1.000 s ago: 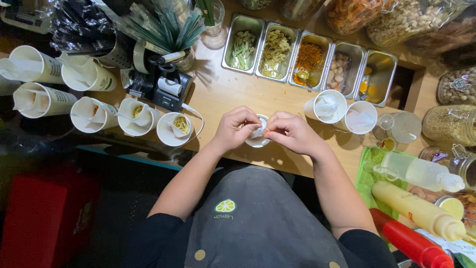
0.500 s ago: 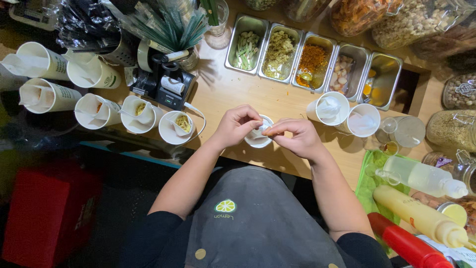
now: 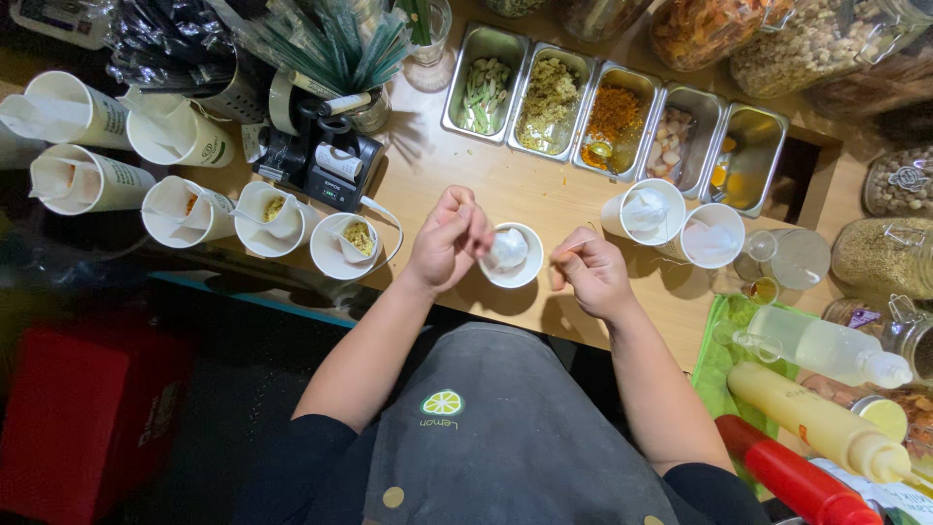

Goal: The person scoops dried ingredients from metal containers into small paper tea bags placed inside paper cups. They then fold and seal each bag by hand, repeating the process for multiple cups.

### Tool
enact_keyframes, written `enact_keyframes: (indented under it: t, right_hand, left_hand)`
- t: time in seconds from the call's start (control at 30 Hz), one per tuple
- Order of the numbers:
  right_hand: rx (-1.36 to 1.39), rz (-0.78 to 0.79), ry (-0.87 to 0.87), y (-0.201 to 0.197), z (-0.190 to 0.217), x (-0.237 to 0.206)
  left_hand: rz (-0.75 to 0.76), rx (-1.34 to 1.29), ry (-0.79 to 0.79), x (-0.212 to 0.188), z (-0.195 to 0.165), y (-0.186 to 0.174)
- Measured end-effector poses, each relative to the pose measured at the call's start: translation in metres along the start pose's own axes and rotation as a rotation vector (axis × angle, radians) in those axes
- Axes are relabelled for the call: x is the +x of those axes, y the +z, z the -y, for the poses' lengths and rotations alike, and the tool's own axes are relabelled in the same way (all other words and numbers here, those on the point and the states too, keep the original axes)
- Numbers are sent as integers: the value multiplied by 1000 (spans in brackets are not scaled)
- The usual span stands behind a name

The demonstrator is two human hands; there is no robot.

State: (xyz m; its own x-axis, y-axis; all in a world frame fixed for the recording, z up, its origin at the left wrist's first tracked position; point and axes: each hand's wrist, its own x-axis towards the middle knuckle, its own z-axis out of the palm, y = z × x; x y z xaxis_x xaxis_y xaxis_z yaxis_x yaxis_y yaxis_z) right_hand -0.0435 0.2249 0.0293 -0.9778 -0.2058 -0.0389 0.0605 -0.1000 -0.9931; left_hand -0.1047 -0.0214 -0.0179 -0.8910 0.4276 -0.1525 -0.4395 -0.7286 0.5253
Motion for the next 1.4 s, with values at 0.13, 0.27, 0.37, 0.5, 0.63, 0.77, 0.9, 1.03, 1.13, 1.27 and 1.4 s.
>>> enact_keyframes:
  t: [0.13,0.27,0.37,0.5,0.63,0.77,0.9,1.03,1.13,1.27,1.4]
  right_hand:
    - [-535,-93,73,-14,-2,-4]
    - [-357,-27,-136,-9,10,4]
    - [-172,19,150,5,20,17]
    - [-785,48,-17,13,30,36]
    - [-778,65,-166,22,40,30]
    - [-635,234,-380,33,48,14]
    - [-620,155,-251,30,52,11]
    - [-531,151,-183,19,55,7]
    - [-490,168,-172,13,55,4]
    - [-427,149,-172,7,52,3]
    - [-367,122,-109,3,45,4]
  left_hand:
    - [101,886,178,-9,-4,-7]
    - [135,597,31,-22,3,11]
    - [233,529,-4,-30,-6,27]
    - [225,517,-16,-37,-22,44]
    - [220,608,6,-37,-25,52]
    - [369,712,177,-37,-15,54]
    - [313,608,-41,-35,-4,51]
    - [280,557,-85,-27,7,41]
    - [213,602,-82,-23,14,32]
    - [186,633,-27,-22,16,28]
    - [240,830,66,-25,6,37]
